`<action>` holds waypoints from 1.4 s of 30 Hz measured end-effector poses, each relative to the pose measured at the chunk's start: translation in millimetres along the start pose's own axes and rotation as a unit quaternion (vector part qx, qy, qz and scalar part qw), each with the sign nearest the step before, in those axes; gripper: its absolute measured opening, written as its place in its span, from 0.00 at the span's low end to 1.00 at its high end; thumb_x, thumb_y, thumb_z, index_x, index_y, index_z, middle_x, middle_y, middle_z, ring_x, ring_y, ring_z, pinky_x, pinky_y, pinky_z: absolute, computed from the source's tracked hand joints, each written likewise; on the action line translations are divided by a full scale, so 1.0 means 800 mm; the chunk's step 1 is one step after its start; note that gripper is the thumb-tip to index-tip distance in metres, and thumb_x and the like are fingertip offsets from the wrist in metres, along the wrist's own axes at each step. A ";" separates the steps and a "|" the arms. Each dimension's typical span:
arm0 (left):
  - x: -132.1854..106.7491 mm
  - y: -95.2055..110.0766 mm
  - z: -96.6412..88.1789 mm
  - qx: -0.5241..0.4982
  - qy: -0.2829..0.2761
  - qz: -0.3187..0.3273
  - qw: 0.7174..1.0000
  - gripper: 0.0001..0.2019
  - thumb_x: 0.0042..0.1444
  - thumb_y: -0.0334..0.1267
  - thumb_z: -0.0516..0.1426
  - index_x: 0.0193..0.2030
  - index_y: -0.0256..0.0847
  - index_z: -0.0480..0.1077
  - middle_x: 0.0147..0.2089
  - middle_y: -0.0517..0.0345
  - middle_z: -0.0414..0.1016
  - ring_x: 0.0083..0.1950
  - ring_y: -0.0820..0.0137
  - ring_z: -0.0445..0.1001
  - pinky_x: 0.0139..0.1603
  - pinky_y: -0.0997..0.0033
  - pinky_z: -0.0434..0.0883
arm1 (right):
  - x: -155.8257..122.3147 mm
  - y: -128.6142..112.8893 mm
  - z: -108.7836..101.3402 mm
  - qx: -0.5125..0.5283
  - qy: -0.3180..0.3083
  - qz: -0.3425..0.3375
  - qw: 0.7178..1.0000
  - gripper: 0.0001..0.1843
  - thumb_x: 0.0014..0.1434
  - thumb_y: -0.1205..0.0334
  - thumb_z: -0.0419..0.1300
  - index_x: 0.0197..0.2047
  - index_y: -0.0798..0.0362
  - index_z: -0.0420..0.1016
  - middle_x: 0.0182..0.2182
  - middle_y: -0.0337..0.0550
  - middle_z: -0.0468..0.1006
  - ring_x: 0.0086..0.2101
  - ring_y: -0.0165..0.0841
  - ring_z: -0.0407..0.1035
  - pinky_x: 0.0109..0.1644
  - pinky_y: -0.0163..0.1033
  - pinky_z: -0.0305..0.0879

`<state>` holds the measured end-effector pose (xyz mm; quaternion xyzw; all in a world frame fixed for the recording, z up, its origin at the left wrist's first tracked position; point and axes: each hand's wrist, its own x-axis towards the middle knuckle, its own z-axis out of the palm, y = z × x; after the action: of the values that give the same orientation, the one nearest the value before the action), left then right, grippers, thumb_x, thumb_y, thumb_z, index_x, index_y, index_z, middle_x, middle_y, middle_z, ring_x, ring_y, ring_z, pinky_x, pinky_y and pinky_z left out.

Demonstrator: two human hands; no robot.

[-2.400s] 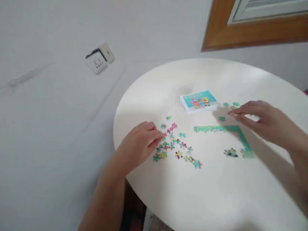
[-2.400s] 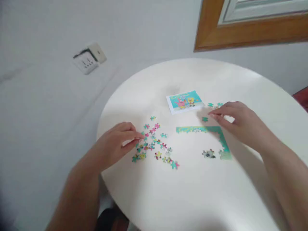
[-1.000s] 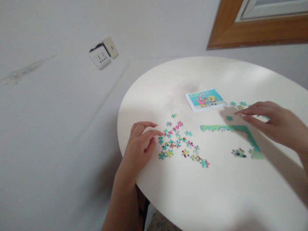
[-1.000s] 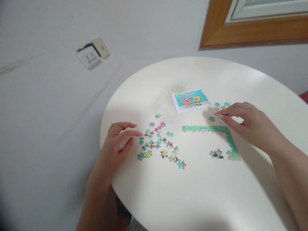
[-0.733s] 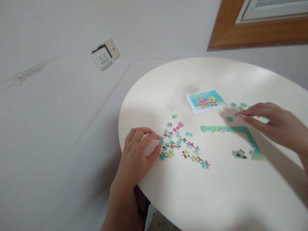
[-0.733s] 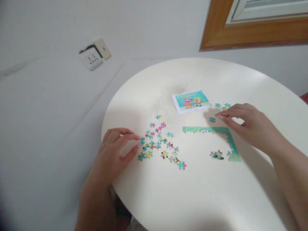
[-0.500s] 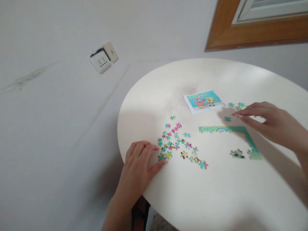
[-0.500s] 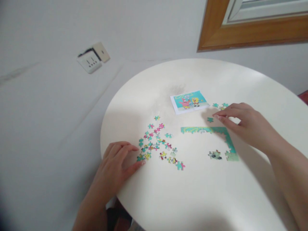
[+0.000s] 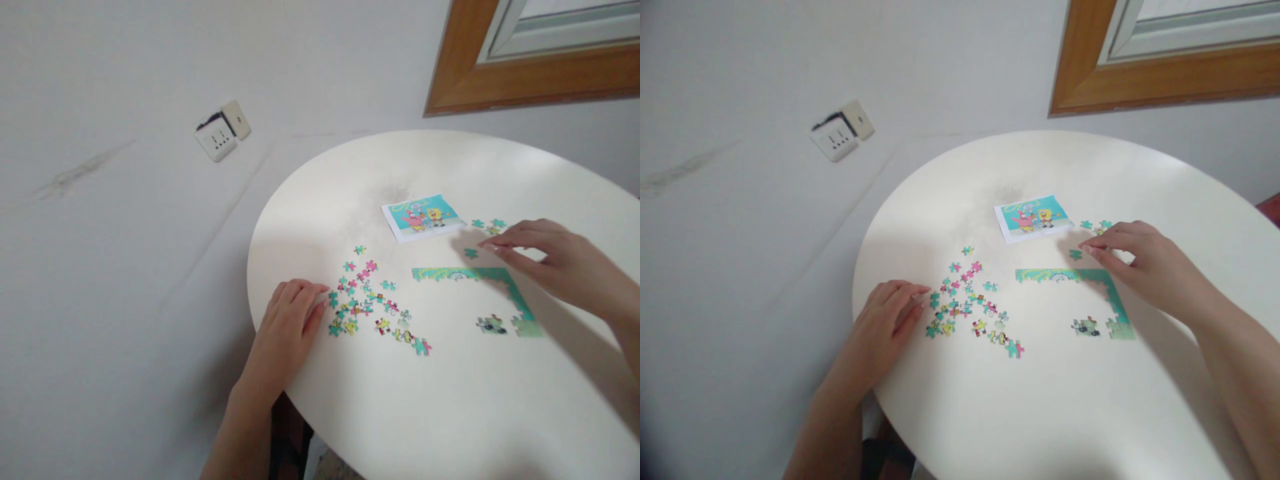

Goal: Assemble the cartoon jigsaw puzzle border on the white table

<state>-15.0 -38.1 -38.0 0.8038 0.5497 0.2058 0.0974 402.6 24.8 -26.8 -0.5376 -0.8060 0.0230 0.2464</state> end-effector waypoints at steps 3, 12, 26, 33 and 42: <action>0.014 -0.003 -0.001 0.001 -0.009 0.010 1.000 0.11 0.69 0.32 0.49 0.54 0.41 0.69 0.50 0.51 0.72 0.53 0.61 0.69 0.58 0.56 0.67 | 0.000 -0.001 -0.001 0.005 0.000 0.005 1.000 0.18 0.65 0.50 0.54 0.40 0.49 0.83 0.38 0.49 0.83 0.39 0.43 0.74 0.37 0.46 0.70; 0.018 -0.008 -0.004 -0.008 -0.019 0.000 1.000 0.11 0.68 0.31 0.50 0.49 0.41 0.72 0.49 0.52 0.73 0.52 0.61 0.70 0.57 0.57 0.69 | 0.000 -0.002 -0.004 0.009 0.001 -0.001 1.000 0.18 0.65 0.50 0.54 0.40 0.49 0.82 0.37 0.49 0.82 0.39 0.43 0.74 0.38 0.46 0.69; 0.017 0.008 0.014 0.030 0.026 -0.013 0.999 0.07 0.63 0.40 0.60 0.45 0.43 0.68 0.46 0.53 0.70 0.50 0.58 0.69 0.53 0.54 0.70 | 0.002 -0.006 -0.006 0.018 0.005 0.000 1.000 0.20 0.65 0.48 0.54 0.39 0.49 0.83 0.37 0.50 0.83 0.38 0.44 0.74 0.43 0.49 0.68; 0.013 0.008 0.014 0.077 0.059 -0.027 0.995 0.07 0.65 0.42 0.57 0.45 0.42 0.67 0.44 0.51 0.70 0.49 0.56 0.69 0.51 0.53 0.71 | 0.004 -0.010 -0.007 0.030 -0.005 0.005 1.000 0.18 0.64 0.52 0.55 0.39 0.51 0.83 0.37 0.51 0.84 0.39 0.44 0.74 0.43 0.48 0.69; 0.022 -0.023 0.009 0.040 0.021 0.040 0.998 0.13 0.69 0.45 0.49 0.49 0.44 0.73 0.47 0.51 0.74 0.50 0.57 0.72 0.55 0.54 0.70 | 0.007 -0.018 -0.014 0.052 -0.025 0.018 0.998 0.15 0.66 0.54 0.54 0.41 0.45 0.83 0.37 0.47 0.83 0.41 0.45 0.74 0.47 0.53 0.69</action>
<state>-22.0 -14.6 -47.9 0.8242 0.5263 0.2041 0.0457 393.5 21.3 -10.0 -0.5379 -0.7996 0.0828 0.2536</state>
